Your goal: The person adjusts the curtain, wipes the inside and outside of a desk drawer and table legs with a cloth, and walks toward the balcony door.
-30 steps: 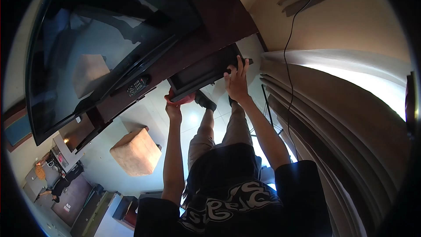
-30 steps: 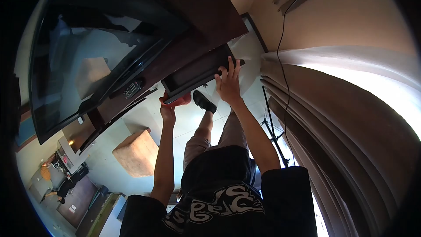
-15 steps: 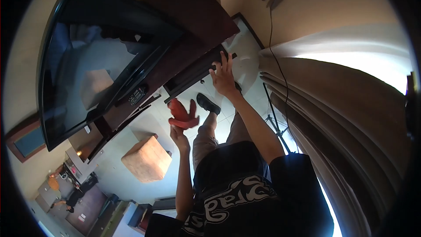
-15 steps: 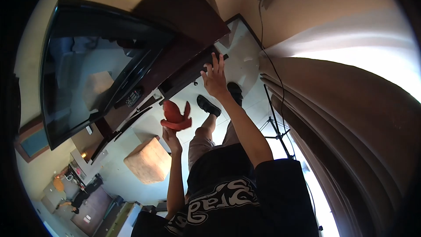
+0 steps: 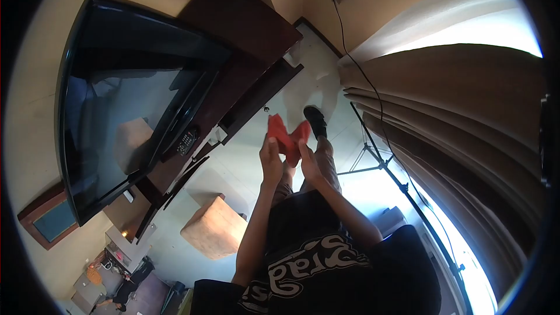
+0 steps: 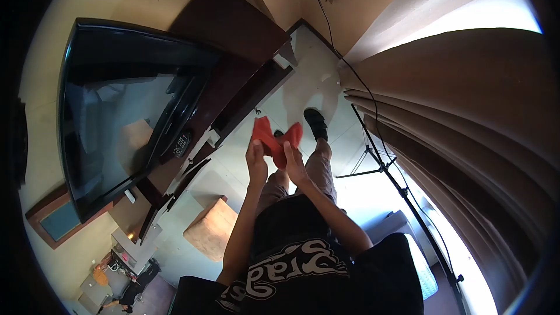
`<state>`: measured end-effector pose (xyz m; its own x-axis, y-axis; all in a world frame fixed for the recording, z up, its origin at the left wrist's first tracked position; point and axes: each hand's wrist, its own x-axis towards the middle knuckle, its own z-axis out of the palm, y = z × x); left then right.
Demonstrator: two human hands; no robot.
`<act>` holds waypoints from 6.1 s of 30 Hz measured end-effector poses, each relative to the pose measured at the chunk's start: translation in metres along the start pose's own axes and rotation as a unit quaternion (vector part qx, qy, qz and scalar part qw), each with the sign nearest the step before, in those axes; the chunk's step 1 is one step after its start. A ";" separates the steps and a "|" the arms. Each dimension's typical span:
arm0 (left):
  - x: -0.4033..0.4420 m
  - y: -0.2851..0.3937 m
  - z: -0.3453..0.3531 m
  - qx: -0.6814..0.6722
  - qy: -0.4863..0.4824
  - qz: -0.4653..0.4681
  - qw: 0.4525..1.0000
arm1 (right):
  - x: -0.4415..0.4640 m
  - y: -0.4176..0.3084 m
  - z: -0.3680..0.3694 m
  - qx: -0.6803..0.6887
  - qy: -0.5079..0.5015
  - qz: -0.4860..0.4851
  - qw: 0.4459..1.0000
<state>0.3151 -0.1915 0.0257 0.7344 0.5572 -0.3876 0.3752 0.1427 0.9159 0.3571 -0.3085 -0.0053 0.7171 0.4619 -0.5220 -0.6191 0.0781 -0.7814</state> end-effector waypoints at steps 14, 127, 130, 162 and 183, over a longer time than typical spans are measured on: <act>0.018 0.046 -0.020 -0.018 0.021 0.042 0.999 | -0.038 -0.051 0.030 -0.409 0.081 -0.172 0.892; 0.093 -0.066 -0.145 0.458 0.024 0.144 0.877 | 0.256 0.005 0.064 0.057 0.357 -0.257 0.896; 0.093 -0.067 -0.144 0.455 0.028 0.147 0.878 | 0.259 0.037 0.066 0.059 0.345 -0.228 0.909; 0.094 -0.075 -0.153 0.444 0.027 0.158 0.882 | 0.224 0.067 0.040 0.285 -0.022 -0.007 0.958; 0.093 -0.061 -0.180 0.282 -0.092 0.081 0.951 | 0.151 0.170 0.207 0.531 0.113 0.124 0.831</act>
<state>0.2581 -0.0012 -0.0475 0.8757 0.3746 -0.3049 0.4542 -0.4239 0.7836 0.2943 -0.0427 -0.1466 0.4936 0.4121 -0.7659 -0.6044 0.7957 0.0385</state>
